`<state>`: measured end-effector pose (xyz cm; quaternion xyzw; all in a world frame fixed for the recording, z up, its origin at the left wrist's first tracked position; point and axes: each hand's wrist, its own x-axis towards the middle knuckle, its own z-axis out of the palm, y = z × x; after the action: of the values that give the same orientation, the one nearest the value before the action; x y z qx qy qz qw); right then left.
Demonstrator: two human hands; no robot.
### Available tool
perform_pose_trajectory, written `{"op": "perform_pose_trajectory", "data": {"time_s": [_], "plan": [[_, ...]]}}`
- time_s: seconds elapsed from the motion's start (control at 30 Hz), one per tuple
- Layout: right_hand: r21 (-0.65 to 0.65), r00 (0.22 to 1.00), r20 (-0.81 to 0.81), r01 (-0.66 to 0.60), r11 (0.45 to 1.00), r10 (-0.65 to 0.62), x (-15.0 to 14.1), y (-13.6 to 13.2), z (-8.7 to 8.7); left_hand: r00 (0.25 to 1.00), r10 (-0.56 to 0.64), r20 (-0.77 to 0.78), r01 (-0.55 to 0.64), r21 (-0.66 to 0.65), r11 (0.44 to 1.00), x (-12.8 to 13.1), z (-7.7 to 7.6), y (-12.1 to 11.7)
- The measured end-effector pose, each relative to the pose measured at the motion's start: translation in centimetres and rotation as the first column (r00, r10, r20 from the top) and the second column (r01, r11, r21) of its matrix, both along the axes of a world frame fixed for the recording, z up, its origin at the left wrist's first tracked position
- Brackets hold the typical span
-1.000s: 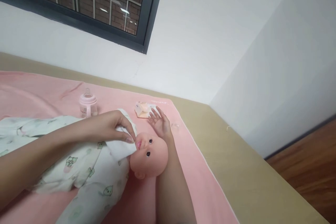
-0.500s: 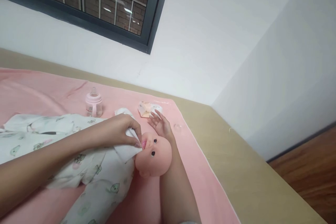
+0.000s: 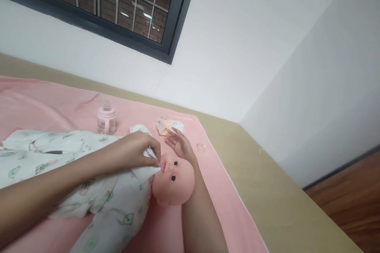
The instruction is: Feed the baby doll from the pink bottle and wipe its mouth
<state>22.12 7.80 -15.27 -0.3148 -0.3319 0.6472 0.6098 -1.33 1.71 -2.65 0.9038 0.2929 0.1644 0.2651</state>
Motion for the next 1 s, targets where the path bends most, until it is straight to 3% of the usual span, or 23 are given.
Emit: {"op": "perform_pose_trajectory", "data": {"time_s": [0.27, 1.0], "plan": [[-0.006, 1.0, 0.005, -0.001, 1.0, 0.001, -0.09, 0.08, 0.12, 0.998, 0.051, -0.048, -0.049, 0.032, 0.998, -0.02, 0.24, -0.11], [-0.015, 1.0, 0.025, -0.012, 1.0, 0.012, -0.15, 0.0, 0.17, 0.99, 0.134, 0.047, -0.138, 0.108, 0.985, 0.48, -0.47, -0.39]]}}
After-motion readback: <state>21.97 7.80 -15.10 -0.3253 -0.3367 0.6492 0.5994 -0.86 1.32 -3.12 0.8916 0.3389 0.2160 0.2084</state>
